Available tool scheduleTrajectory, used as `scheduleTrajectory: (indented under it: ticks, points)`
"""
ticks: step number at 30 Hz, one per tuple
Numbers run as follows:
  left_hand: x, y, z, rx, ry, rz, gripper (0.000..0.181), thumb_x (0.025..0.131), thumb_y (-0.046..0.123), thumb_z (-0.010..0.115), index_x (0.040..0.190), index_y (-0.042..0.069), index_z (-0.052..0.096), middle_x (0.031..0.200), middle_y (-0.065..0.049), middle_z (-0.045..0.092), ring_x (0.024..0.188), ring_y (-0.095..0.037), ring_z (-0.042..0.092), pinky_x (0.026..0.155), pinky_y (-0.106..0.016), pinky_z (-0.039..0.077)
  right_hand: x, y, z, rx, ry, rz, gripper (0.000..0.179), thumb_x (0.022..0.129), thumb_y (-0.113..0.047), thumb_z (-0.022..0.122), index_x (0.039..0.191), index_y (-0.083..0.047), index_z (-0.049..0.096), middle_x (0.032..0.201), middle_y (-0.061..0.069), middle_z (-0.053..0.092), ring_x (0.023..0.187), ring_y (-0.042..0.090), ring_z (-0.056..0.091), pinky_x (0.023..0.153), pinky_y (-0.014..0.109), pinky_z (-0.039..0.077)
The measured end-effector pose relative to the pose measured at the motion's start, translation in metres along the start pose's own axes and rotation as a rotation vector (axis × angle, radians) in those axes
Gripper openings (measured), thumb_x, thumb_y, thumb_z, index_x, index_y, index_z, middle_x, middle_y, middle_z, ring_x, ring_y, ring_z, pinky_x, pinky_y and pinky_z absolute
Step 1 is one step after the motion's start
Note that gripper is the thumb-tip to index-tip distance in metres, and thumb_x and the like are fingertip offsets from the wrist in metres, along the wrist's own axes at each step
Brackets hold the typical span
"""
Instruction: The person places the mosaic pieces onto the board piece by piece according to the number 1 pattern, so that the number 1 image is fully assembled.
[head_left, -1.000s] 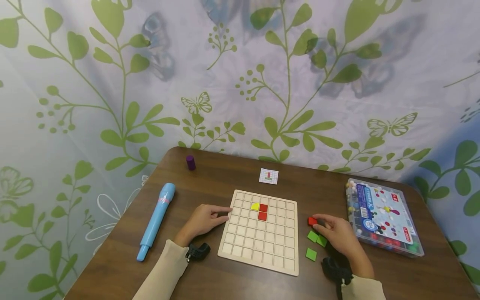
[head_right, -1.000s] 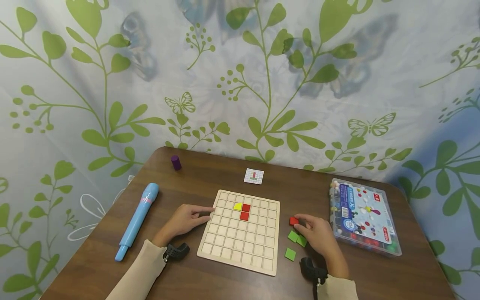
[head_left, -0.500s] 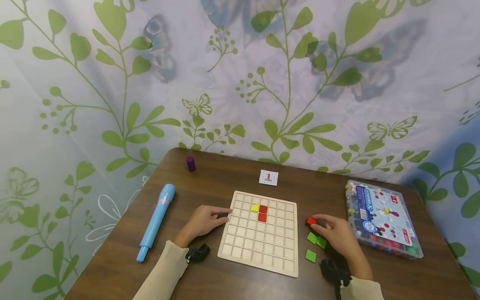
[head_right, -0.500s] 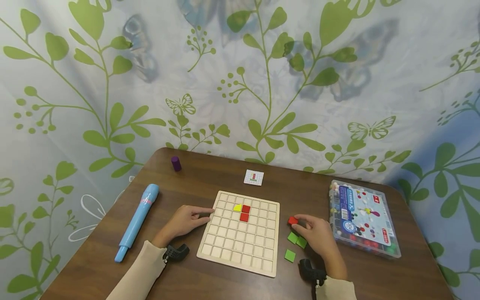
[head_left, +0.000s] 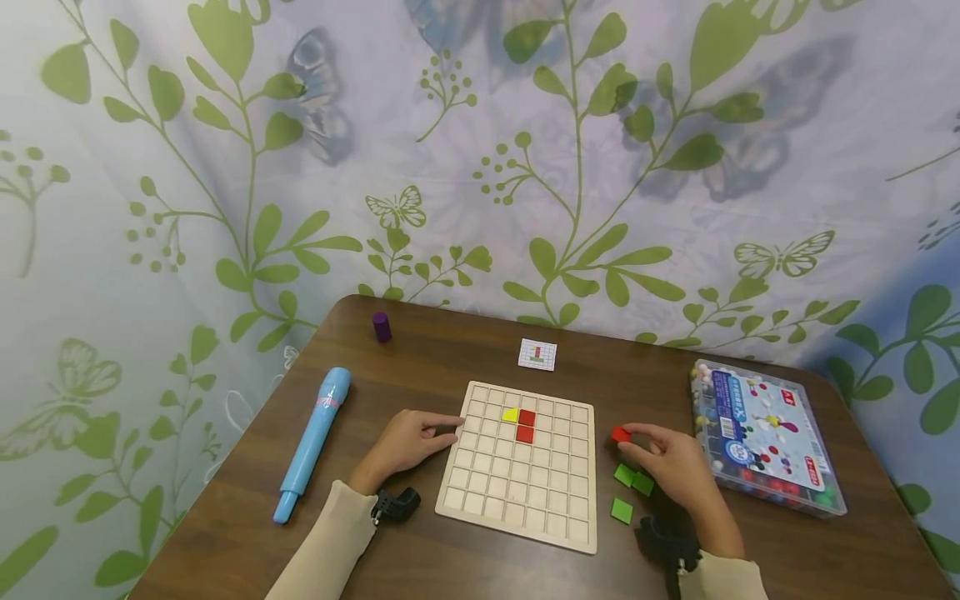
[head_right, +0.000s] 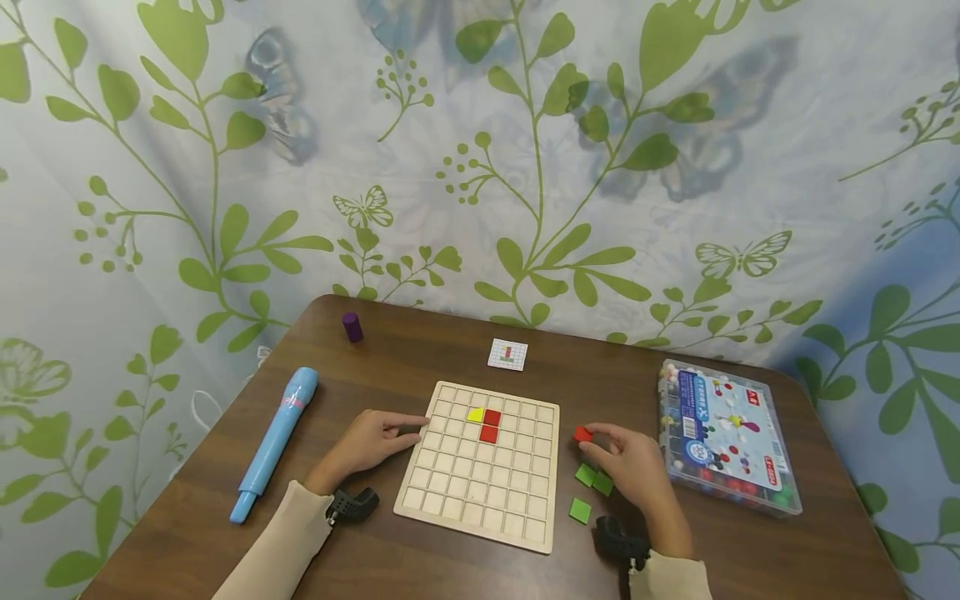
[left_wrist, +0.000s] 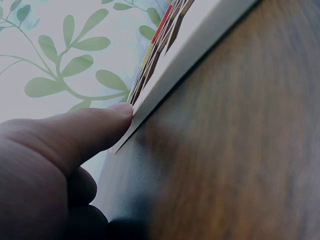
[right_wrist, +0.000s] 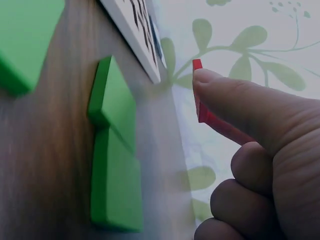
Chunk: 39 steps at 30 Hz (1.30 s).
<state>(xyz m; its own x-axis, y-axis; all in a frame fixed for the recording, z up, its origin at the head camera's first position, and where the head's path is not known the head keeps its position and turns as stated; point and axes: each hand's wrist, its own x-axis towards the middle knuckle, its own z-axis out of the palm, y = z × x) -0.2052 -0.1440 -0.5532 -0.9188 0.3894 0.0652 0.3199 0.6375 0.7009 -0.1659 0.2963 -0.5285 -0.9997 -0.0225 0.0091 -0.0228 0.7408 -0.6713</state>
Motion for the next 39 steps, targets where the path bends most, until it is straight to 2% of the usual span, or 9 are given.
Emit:
scheduleTrajectory:
  ticks: [16,24,39]
  points:
    - [0.003,0.002,0.0,0.004,-0.009,0.005,0.031,0.094,0.034,0.076,0.125,0.032,0.076,0.049,0.013,0.032,0.046,-0.003,0.023,0.048,-0.022,0.026,0.001,-0.022,0.007,-0.015,-0.006,-0.034,0.039,0.09,-0.038,0.08,0.12,-0.013,0.075,0.058,-0.004,0.039,0.049,0.012,0.035,0.044,0.028,0.029]
    - [0.003,0.001,0.0,-0.003,-0.012,0.0,0.031,0.095,0.035,0.075,0.126,0.033,0.075,0.049,0.013,0.031,0.046,-0.004,0.023,0.047,-0.022,0.026,0.001,-0.033,0.015,-0.014,-0.001,-0.108,0.035,0.09,-0.037,0.081,0.117,-0.014,0.077,0.055,-0.006,0.038,0.047,0.01,0.034,0.044,0.027,0.03]
    - [-0.001,0.001,-0.001,0.003,-0.009,-0.008,0.032,0.094,0.034,0.076,0.125,0.032,0.075,0.049,0.013,0.032,0.046,-0.003,0.024,0.048,-0.022,0.026,0.0,-0.046,0.021,0.0,0.021,-0.181,0.03,0.088,-0.029,0.083,0.113,-0.012,0.078,0.054,-0.01,0.033,0.048,0.005,0.026,0.045,0.025,0.024]
